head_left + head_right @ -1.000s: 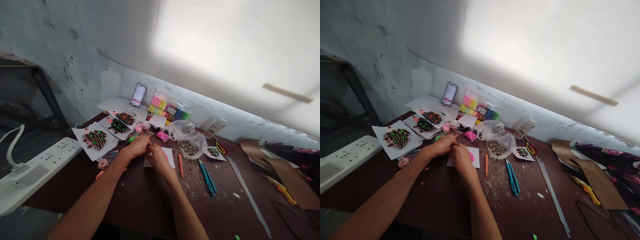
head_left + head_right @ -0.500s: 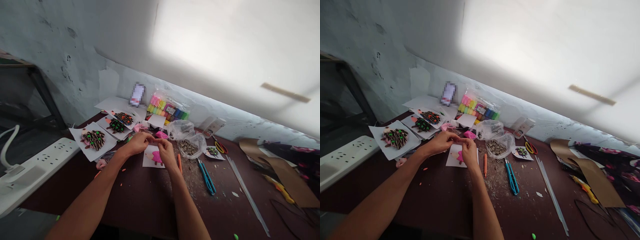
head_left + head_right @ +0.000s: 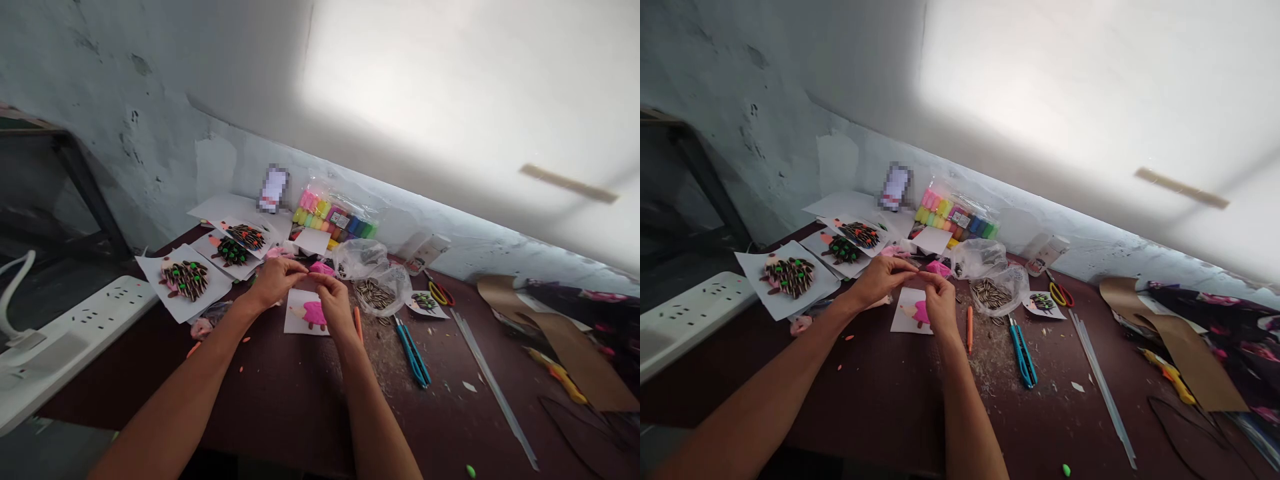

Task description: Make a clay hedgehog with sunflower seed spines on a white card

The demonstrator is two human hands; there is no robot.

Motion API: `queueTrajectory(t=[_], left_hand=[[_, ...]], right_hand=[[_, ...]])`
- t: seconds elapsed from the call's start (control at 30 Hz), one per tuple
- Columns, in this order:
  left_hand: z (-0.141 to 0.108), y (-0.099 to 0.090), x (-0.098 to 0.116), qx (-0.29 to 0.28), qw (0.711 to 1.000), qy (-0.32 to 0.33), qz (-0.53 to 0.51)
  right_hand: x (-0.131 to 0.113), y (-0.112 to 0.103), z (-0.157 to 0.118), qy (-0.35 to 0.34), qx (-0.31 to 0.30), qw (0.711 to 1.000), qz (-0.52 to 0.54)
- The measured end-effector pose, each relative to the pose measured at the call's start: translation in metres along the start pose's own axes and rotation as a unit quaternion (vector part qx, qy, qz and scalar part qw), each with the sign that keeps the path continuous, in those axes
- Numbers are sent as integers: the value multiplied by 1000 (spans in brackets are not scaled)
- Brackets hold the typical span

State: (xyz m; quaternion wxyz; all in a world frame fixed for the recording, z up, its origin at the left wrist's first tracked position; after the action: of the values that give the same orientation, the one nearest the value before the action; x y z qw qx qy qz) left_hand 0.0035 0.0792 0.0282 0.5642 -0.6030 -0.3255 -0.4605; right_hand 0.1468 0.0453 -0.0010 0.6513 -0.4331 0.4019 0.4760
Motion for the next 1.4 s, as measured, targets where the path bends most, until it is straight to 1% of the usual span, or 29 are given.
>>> queueTrajectory(t=[0.13, 0.2, 0.27, 0.37, 0.5, 0.67, 0.93, 1.03, 1.13, 1.23, 1.4], left_hand=[[1, 1, -9, -23, 994, -60, -83], [1, 4, -11, -45, 989, -82, -118], [0, 8, -13, -67, 982, -99, -147], [0, 10, -13, -87, 976, -108, -168], [2, 11, -14, -104, 969, -119, -188], [3, 8, -15, -87, 963, -117, -228], [3, 12, -16, -113, 966, -117, -202], [1, 15, -15, -131, 966, -116, -192], [0, 19, -14, -149, 967, -113, -174], [-1, 20, -13, -154, 970, -107, -157], [-1, 19, -15, -165, 970, -108, -140]], right_hand=[[1, -3, 2, -36, 18, 999, -8], [-1, -2, 3, -55, 16, 998, -22], [-1, -2, 3, -58, 10, 998, -29], [-1, -1, 3, -61, 10, 998, -29], [-4, -2, 4, -85, 23, 996, -24], [-4, -1, 4, -82, 16, 996, -15], [-19, 1, 1, -110, 16, 994, 2], [-27, 1, -1, -136, 17, 990, -29], [-39, 0, -4, -193, 18, 978, -79], [-48, 1, -5, -240, 10, 964, -115], [-50, 0, -6, -248, 9, 960, -130]])
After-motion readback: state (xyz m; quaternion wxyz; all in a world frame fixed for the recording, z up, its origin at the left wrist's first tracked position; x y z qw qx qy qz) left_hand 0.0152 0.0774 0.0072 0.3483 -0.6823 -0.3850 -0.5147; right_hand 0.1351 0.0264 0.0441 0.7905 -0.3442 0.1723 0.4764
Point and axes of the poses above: each hand's wrist, its own z-axis towards the middle knuckle, its own y-axis out of the palm, x = y × z, the point moved 8 cm from there along z, towards the middle knuckle, and after that the axes turned 15 degrees about -y, right-handed, at the moved point
